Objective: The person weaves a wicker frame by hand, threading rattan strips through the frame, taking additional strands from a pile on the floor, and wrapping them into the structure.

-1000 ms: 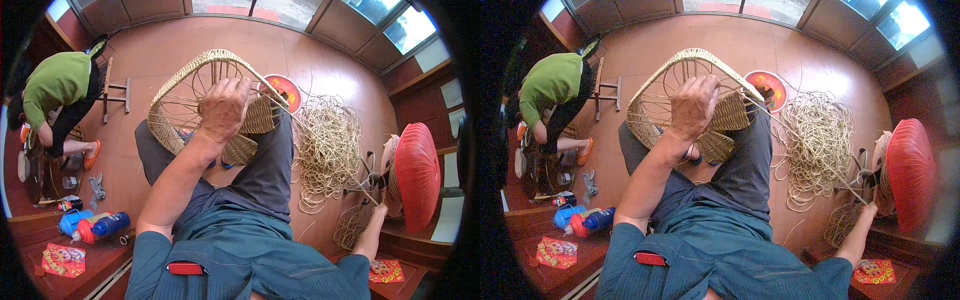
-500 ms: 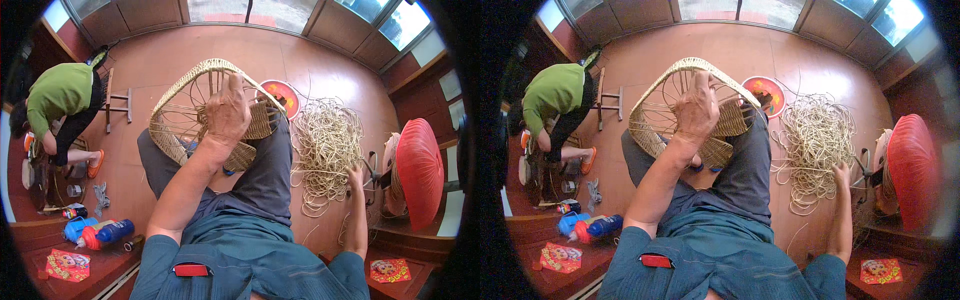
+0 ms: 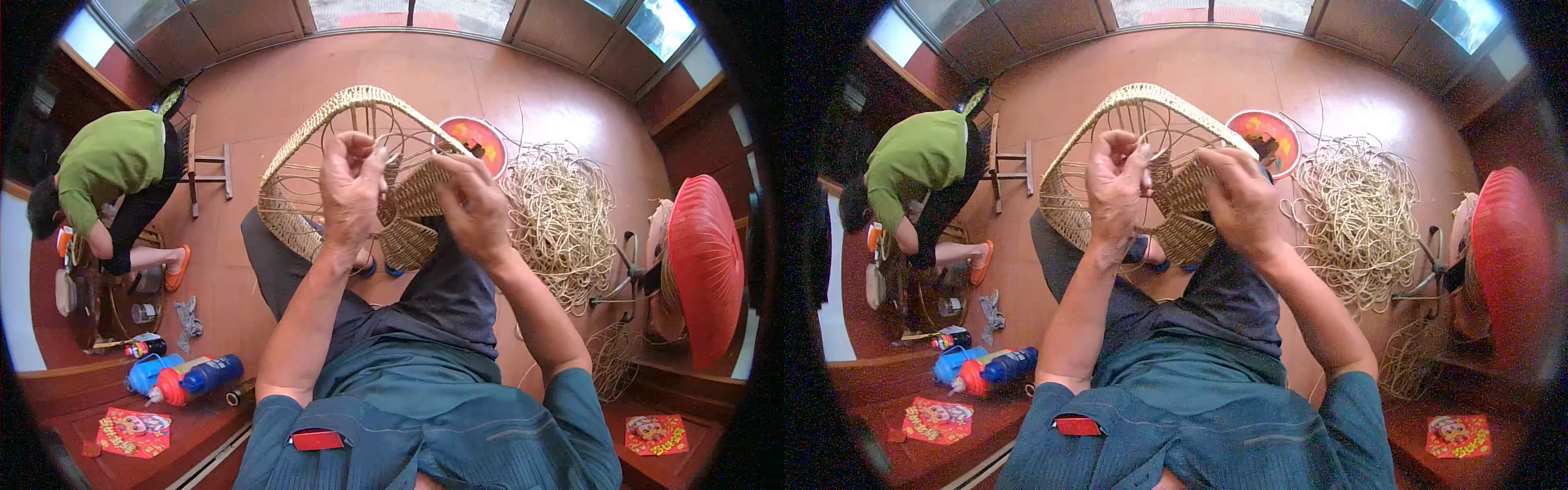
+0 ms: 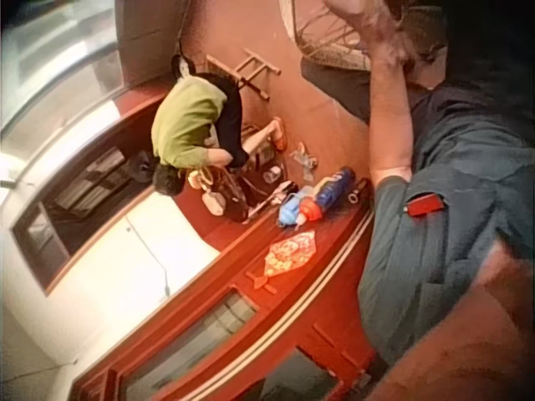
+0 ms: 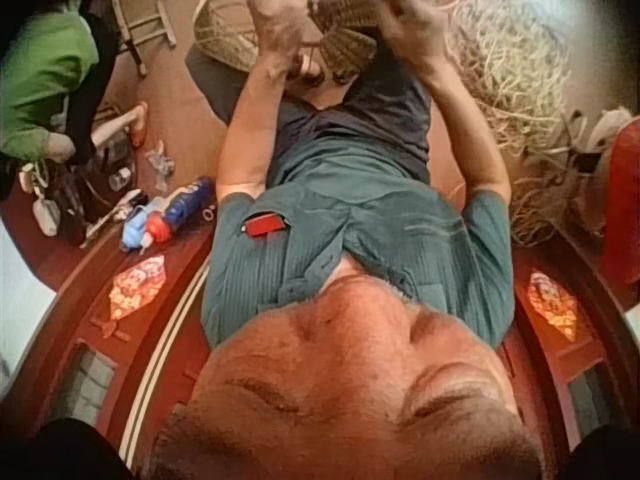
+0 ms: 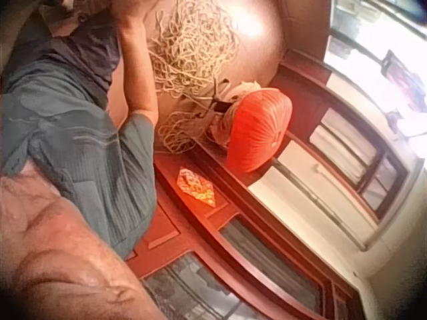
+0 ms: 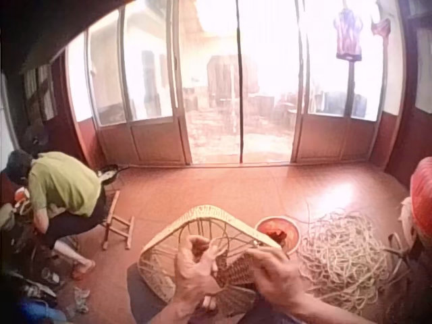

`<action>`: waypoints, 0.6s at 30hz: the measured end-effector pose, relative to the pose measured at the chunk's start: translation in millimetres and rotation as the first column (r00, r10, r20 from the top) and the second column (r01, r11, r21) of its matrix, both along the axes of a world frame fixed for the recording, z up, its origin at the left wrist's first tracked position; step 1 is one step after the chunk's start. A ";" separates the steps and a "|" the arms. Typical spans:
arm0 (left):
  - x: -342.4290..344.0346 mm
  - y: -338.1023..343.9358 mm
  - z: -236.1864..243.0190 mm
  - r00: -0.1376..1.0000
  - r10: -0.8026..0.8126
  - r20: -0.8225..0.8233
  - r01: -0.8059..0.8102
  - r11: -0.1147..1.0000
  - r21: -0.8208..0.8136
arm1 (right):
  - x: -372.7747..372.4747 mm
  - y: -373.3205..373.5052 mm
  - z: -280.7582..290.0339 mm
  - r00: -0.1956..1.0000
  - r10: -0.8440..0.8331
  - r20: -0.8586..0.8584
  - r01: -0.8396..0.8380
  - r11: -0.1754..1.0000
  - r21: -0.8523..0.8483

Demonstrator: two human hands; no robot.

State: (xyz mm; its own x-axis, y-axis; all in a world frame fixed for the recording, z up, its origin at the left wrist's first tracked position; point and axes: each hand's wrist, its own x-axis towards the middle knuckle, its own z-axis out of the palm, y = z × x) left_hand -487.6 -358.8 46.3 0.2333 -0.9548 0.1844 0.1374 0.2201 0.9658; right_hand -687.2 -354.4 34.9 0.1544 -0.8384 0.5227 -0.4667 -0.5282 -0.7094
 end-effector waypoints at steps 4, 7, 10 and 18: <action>32.7 8.2 -3.7 0.995 0.046 -0.088 -0.050 0.998 -0.046 | 48.4 -13.5 -3.8 0.994 0.048 -0.097 -0.075 0.953 -0.295; 49.8 9.1 1.2 0.974 0.170 0.150 -0.163 0.985 -0.058 | 60.5 -16.7 -9.7 0.972 0.026 -0.234 -0.104 0.940 -0.324; 55.2 4.0 15.8 0.917 0.215 0.337 -0.203 0.977 -0.071 | 65.6 -15.6 -12.5 0.950 0.011 -0.311 -0.128 0.925 -0.358; 65.1 -41.0 39.2 0.415 0.538 0.734 0.076 0.783 -0.617 | 77.5 -8.0 -13.8 0.909 -0.018 -0.415 -0.105 0.957 -0.271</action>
